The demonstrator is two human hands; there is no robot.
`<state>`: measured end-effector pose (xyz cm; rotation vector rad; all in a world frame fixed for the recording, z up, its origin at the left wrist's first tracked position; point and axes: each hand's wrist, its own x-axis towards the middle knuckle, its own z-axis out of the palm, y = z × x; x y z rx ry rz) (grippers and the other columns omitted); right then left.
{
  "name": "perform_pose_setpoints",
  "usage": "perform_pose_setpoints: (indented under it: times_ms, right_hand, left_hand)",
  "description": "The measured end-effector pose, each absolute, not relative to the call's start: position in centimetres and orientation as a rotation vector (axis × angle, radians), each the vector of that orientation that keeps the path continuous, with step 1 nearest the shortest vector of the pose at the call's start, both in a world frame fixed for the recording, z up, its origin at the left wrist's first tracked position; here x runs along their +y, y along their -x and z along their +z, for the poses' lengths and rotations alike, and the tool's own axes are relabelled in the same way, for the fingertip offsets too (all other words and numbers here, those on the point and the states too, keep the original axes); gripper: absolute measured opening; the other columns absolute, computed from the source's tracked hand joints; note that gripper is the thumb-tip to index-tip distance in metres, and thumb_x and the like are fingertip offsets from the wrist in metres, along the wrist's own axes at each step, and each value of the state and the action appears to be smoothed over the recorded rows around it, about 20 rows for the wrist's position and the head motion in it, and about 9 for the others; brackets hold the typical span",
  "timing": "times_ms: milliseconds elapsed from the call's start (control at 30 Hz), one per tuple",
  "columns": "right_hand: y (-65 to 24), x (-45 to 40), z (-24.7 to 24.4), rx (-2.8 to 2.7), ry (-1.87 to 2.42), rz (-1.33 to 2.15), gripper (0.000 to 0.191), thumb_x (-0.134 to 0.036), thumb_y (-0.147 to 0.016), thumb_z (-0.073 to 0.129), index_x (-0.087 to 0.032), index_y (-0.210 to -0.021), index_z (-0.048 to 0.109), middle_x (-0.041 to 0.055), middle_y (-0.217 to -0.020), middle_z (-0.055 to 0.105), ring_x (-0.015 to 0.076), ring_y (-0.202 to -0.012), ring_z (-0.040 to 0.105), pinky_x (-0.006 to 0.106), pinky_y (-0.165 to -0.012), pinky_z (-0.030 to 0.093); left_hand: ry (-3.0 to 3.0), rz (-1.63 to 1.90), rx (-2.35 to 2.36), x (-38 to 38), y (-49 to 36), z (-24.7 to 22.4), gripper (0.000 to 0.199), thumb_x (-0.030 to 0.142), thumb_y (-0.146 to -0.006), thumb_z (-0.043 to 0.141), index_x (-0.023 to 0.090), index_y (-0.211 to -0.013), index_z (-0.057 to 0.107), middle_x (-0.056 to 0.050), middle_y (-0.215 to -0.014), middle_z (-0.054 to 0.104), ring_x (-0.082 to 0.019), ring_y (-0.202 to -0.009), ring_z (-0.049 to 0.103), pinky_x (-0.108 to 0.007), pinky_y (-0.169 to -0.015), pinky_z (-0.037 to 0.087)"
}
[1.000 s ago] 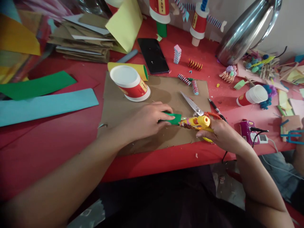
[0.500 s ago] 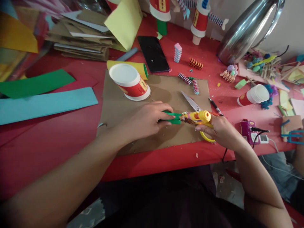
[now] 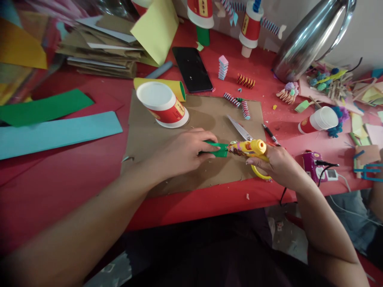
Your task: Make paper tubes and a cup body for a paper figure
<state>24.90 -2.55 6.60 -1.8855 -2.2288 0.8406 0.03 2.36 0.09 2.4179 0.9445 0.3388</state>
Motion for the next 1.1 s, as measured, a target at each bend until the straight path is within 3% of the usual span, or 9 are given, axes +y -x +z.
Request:
perform_pose_setpoints:
  times_ms: [633,1100]
  right_hand:
    - [-25.19,-2.67,6.36,-2.184,1.852,0.903,0.047,-0.061,-0.086,0.055,-0.023,-0.060,0.046,-0.0043,-0.048,0.045,0.0100,-0.044,0.038,0.026,-0.043,0.030]
    - [-24.97,-2.69,6.99,-2.272,1.738,1.009,0.038,-0.053,-0.089,0.051,-0.023,-0.067,0.051,-0.0018,-0.059,0.051,0.0135,-0.055,0.046,0.028,-0.052,0.039]
  left_hand:
    - [-2.465,0.346,0.926,2.34,0.04,0.05,0.018,0.015,-0.086,0.059,0.020,-0.091,0.075,-0.005,-0.103,0.071,-0.021,-0.093,0.060,-0.034,-0.078,0.046]
    - [-2.467,0.318,0.946,2.34,-0.07,0.09,0.018,0.014,-0.086,0.060,0.020,-0.090,0.076,-0.005,-0.107,0.071,-0.023,-0.095,0.060,-0.036,-0.079,0.045]
